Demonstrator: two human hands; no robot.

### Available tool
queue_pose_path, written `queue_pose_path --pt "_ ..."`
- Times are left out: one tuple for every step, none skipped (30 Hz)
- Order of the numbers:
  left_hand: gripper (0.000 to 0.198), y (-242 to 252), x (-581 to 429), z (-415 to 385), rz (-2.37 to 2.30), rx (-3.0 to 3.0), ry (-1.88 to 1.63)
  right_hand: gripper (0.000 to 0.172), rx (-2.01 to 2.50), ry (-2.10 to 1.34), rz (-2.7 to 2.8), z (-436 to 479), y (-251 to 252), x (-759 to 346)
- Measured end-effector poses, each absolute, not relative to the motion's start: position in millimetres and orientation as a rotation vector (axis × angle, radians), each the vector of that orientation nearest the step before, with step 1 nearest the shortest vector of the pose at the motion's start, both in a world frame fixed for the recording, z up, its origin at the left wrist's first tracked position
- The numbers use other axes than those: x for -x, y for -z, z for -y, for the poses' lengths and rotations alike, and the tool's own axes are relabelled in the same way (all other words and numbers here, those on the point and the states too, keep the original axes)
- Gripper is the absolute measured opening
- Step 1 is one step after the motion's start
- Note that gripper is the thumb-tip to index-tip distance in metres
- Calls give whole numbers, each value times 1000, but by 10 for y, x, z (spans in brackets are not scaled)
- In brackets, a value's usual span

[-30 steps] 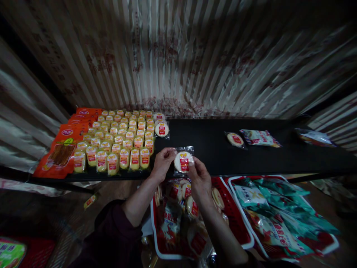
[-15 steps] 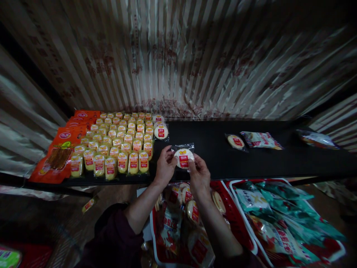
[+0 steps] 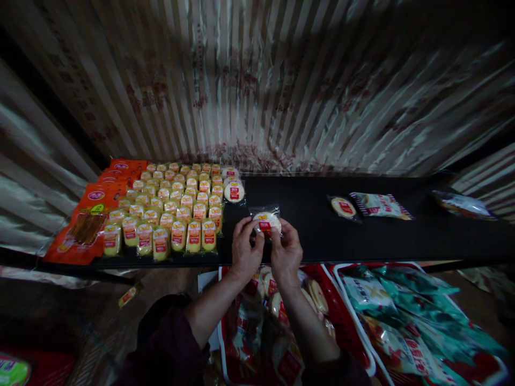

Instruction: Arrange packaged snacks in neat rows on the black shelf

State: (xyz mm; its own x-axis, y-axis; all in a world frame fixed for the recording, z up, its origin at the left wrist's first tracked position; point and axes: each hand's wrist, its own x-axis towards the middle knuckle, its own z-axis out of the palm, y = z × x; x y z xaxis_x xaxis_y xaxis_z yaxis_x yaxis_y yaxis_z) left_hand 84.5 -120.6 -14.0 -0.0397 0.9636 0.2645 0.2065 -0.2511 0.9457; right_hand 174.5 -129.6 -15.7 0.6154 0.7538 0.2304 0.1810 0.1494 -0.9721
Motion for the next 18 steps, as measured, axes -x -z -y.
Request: queue_pose_path --pt "30 131 -844 1212 -1251 -1508 -1343 38 1386 -493 882 1304 147 -1727" --pt "30 122 -841 1218 -1226 -1492 -1336 37 1385 -493 902 1314 133 -1707" --pt "31 114 -838 1225 -1201 -1476 -1330 38 1392 -496 919 1325 117 -1686" --pt "32 106 -835 1232 -1174 -1455 -1324 39 1408 -504 936 1338 101 -1666" --pt "32 100 -833 1240 -1145 -1425 -1317 40 1425 -516 957 1351 87 -1647" --pt "32 93 -832 1248 -1115 -1381 -1309 42 1437 -534 982 1364 78 -1632" --pt "32 86 -831 1255 -1083 -1320 -1302 44 1440 -558 1013 1376 74 -1621" --pt "33 79 -830 1262 -1047 -1246 -1293 45 1430 -582 1050 1387 78 -1613" --pt "33 73 -829 1265 -1011 -1168 -1285 46 1411 -595 1092 1396 87 -1610" --pt "34 68 -827 1266 -979 -1096 -1279 46 1391 -597 1137 1403 102 -1609" --pt "34 67 -824 1262 -956 -1038 -1277 46 1373 -588 1178 1408 120 -1611" --pt "34 69 -820 1255 -940 -997 -1276 47 1364 -573 1216 1411 139 -1613" --pt "34 76 -816 1244 -931 -973 -1277 48 1362 -555 1246 1411 157 -1616" --pt "33 87 -812 1231 -925 -959 -1278 48 1367 -540 1272 1410 173 -1617" --pt "32 102 -810 1217 -922 -946 -1281 48 1375 -527 1295 1408 186 -1618" --pt "31 119 -809 1202 -917 -926 -1284 48 1383 -514 1320 1405 195 -1617" --pt "30 136 -810 1188 -915 -897 -1289 47 1387 -496 1347 1402 202 -1617" --pt "29 150 -812 1175 -915 -857 -1293 46 1390 -474 1374 1397 208 -1617"
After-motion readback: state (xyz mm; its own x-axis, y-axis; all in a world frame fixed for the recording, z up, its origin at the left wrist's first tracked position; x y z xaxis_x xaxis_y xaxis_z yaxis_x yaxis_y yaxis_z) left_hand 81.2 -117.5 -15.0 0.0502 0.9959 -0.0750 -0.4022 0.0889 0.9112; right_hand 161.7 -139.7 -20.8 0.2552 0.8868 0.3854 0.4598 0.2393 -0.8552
